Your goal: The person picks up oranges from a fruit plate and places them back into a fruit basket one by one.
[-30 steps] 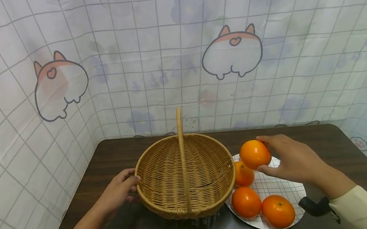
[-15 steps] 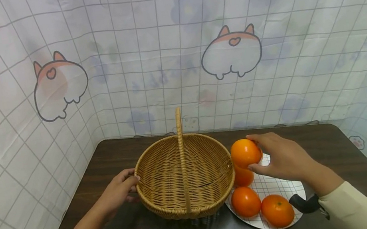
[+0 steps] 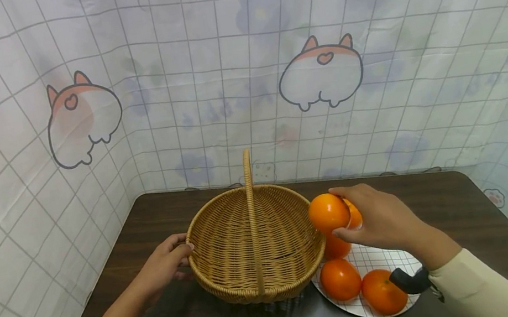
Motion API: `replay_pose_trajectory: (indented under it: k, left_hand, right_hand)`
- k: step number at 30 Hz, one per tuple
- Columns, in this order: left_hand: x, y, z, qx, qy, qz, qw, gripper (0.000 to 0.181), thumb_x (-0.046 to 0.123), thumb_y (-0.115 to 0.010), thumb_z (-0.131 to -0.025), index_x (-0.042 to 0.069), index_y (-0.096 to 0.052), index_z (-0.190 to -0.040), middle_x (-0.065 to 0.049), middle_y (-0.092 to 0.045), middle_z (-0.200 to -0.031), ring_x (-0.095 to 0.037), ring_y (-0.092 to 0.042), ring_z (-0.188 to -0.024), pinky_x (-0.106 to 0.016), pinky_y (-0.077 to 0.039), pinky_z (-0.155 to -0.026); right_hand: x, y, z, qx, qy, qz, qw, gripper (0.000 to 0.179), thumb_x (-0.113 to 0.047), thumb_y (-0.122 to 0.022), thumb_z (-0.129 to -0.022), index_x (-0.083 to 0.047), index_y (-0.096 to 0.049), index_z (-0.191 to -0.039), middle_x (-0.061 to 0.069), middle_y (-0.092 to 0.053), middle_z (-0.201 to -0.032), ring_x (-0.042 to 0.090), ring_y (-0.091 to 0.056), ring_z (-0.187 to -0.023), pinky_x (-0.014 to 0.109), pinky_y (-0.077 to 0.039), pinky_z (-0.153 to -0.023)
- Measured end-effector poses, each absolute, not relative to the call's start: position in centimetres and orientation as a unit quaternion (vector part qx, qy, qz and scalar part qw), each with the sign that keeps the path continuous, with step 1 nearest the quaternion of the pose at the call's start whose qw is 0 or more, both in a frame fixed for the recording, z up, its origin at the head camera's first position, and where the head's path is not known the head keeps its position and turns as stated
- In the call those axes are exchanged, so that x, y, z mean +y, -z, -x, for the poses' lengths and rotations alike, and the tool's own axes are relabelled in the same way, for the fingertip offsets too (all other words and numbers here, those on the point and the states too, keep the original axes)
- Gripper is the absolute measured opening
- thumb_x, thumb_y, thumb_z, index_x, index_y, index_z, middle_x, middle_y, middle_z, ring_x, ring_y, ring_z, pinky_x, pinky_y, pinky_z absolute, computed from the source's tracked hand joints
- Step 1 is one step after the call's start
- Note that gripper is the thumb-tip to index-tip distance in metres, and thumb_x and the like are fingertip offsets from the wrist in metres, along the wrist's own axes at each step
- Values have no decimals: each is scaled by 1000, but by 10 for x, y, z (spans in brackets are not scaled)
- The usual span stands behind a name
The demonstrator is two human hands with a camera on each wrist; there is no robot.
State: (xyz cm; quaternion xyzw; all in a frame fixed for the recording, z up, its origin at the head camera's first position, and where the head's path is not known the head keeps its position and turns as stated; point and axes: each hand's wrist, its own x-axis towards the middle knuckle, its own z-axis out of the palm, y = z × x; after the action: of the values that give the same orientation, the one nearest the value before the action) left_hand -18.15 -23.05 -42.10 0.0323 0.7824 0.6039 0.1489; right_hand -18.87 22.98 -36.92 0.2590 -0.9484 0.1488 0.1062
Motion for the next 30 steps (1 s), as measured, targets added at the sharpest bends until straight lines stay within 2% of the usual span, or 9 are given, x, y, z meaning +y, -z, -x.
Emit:
replay_pose_trajectory:
  k: [13, 23, 30]
  left_hand:
    - [-231, 421, 181, 782, -604, -32, 150, 56, 25, -50, -108, -4, -34, -153, -28, -50, -139, -37, -63, -114, -51, -60, -83]
    - [-232, 420, 180, 782, -604, -36, 151, 56, 25, -49, -108, -4, -33, -153, -29, -49, -140, -38, -63, -115, -51, -59, -84]
    - [-231, 420, 180, 778, -609, -35, 153, 54, 24, -49, -108, -5, -34, -151, -30, -47, -141, -37, -64, -114, -53, -58, -86]
  right_hand:
    - [215, 369, 190, -947, -143, -269, 101, 83, -51, -84, -80, -14, -53, -148, 10, -62, -133, 27, -63, -109, 48, -59, -83]
    - [210, 367, 188, -951, -150, -259, 73, 85, -56, -81, -83, -17, -50, -152, 10, -57, -144, 33, -60, -121, 55, -57, -88]
    - [214, 371, 185, -952, -151, -255, 73, 82, -53, -82, -83, -17, -52, -150, 12, -58, -141, 33, -62, -117, 55, -58, -84]
